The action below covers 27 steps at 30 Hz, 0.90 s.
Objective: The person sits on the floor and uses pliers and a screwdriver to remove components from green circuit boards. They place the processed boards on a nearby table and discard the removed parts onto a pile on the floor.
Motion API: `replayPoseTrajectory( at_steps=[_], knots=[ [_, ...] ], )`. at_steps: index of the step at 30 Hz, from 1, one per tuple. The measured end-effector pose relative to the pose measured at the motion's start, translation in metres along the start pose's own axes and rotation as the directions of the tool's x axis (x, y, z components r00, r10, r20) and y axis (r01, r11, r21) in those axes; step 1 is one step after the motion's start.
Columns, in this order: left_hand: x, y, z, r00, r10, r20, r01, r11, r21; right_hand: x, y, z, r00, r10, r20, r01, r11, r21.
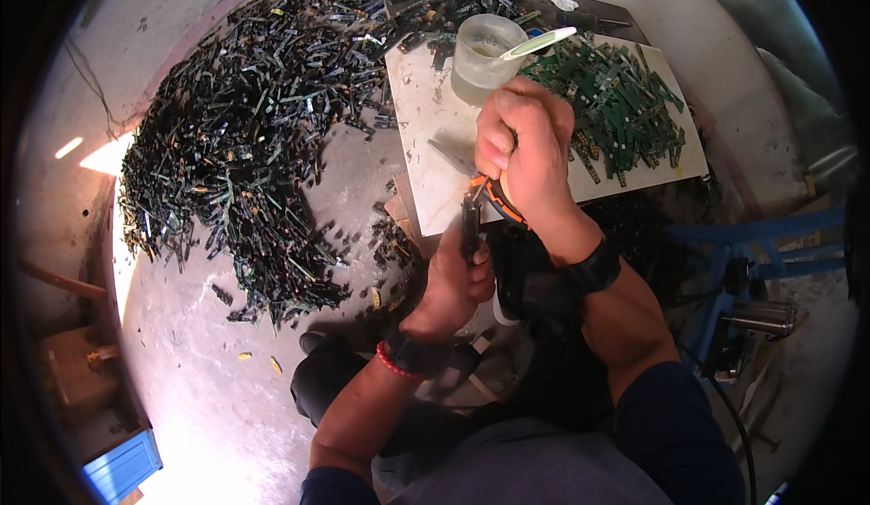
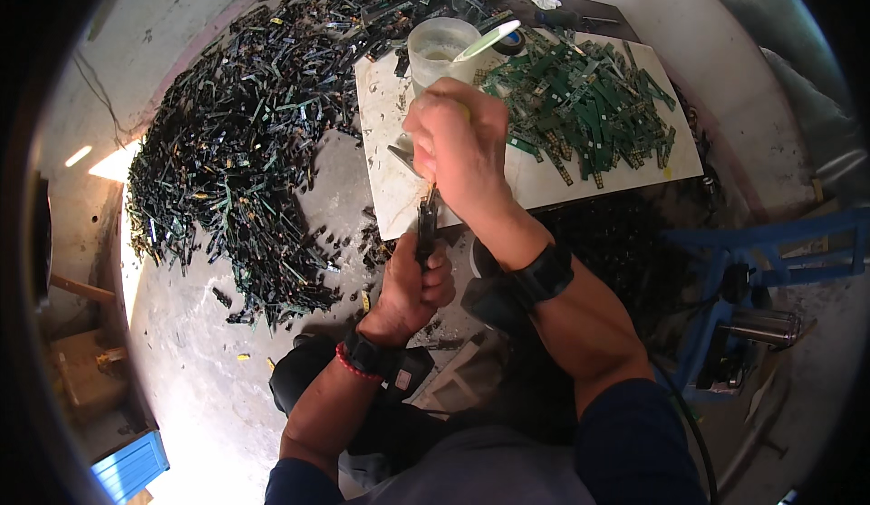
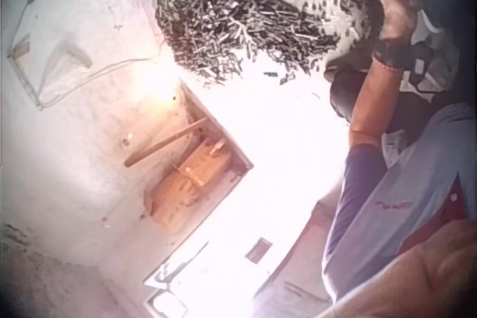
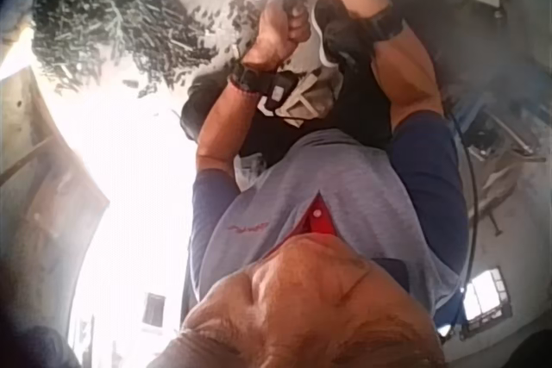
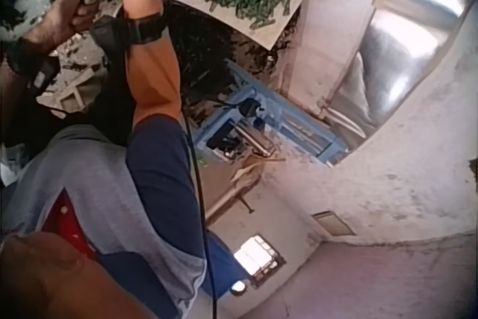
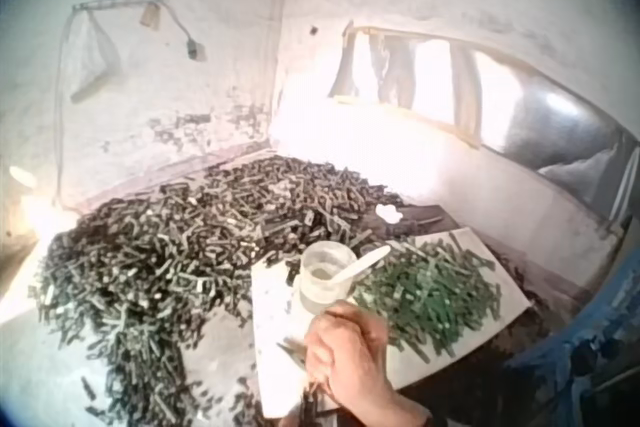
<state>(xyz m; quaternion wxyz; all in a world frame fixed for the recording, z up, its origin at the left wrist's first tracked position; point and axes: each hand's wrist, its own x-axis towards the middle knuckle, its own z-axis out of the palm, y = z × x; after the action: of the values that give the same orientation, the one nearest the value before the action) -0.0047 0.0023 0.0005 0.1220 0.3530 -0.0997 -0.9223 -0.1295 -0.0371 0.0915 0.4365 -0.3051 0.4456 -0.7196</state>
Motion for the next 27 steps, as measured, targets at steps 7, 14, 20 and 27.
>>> replayPoseTrajectory(
  at_steps=[7,14,20,27],
  knots=[
    [0.002,-0.002,-0.005,1.0,0.01,0.018,-0.01,1.0,-0.014,0.016,0.002,0.002,0.994,0.092,-0.057,-0.096,0.994,-0.059],
    [0.004,-0.003,-0.011,0.997,0.018,0.074,-0.015,0.999,-0.042,0.007,0.0,0.009,0.984,0.004,-0.179,-0.008,1.0,-0.021],
    [0.002,-0.003,-0.01,0.994,0.034,0.101,-0.025,0.996,-0.087,0.004,0.005,0.004,0.978,-0.094,-0.185,0.086,0.995,-0.049],
    [-0.005,0.002,-0.003,0.993,0.102,0.053,-0.098,0.992,-0.075,0.003,0.003,0.004,0.975,-0.094,-0.203,0.089,0.995,-0.033]
  ],
)
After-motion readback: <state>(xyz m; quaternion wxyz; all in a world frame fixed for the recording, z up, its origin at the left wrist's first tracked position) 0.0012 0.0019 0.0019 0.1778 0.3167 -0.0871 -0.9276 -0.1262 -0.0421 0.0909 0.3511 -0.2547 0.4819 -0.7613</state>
